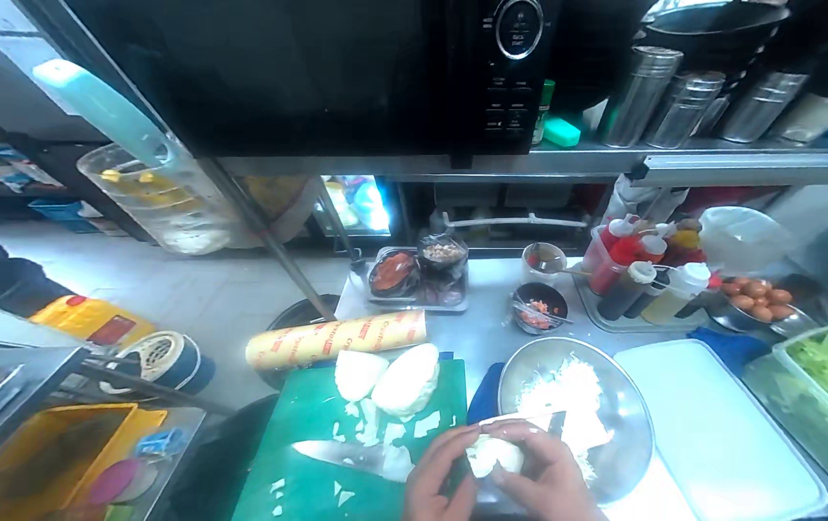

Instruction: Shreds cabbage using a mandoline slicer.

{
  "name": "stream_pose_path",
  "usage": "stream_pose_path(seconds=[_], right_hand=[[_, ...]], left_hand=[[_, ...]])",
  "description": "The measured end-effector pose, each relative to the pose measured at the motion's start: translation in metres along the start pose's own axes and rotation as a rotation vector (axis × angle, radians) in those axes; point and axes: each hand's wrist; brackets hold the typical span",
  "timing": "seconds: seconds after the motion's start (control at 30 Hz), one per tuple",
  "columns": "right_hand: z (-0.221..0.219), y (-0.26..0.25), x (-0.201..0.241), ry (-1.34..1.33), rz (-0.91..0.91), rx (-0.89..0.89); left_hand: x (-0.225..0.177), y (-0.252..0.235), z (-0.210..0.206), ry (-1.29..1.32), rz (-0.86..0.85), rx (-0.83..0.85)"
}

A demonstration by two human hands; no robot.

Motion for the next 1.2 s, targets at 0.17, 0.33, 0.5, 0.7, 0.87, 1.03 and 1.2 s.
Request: stream_pose_path(seconds=[0.17,0.33,0.5,0.7,0.87,1.03,1.2], right_hand=[[0.007,0.005,0.001,-0.196,-0.113,-0.002],[0.008,0.005,0.007,-0.214,-0.273,-0.039],[0.009,0.002,0.01,-0.249,-0.294,0.02],[0.006,0.002,0.01,-0.304,-0.307,0.006],[0.005,0.002,0.009,-0.27,-0.315,-0.012],[0.005,0.001,0.011,-0.235,-0.355,-0.038],[0.006,-0.002,0.015,-0.207,-0.41,-0.098]], left_hand=[[0.0,-0.001,-0.003,-0.111,-0.044,0.024],[-0.002,0.001,-0.006,-0.196,-0.132,0.041],[-0.001,0.001,-0.005,-0.191,-0.182,0.052],[-0.003,0.0,-0.005,-0.223,-0.231,0.017],[-0.006,-0.002,-0.004,-0.324,-0.268,0.02],[-0.004,-0.004,-0.001,-0.319,-0.288,0.05],[-0.003,-0.004,0.002,-0.287,-0.276,0.08]])
Point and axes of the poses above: each hand's wrist, its own y-axis away from the middle knuckle, its own z-axis out of the back of the hand, x = y × z, and after that the axes turned 6 degrees about z, right-handed
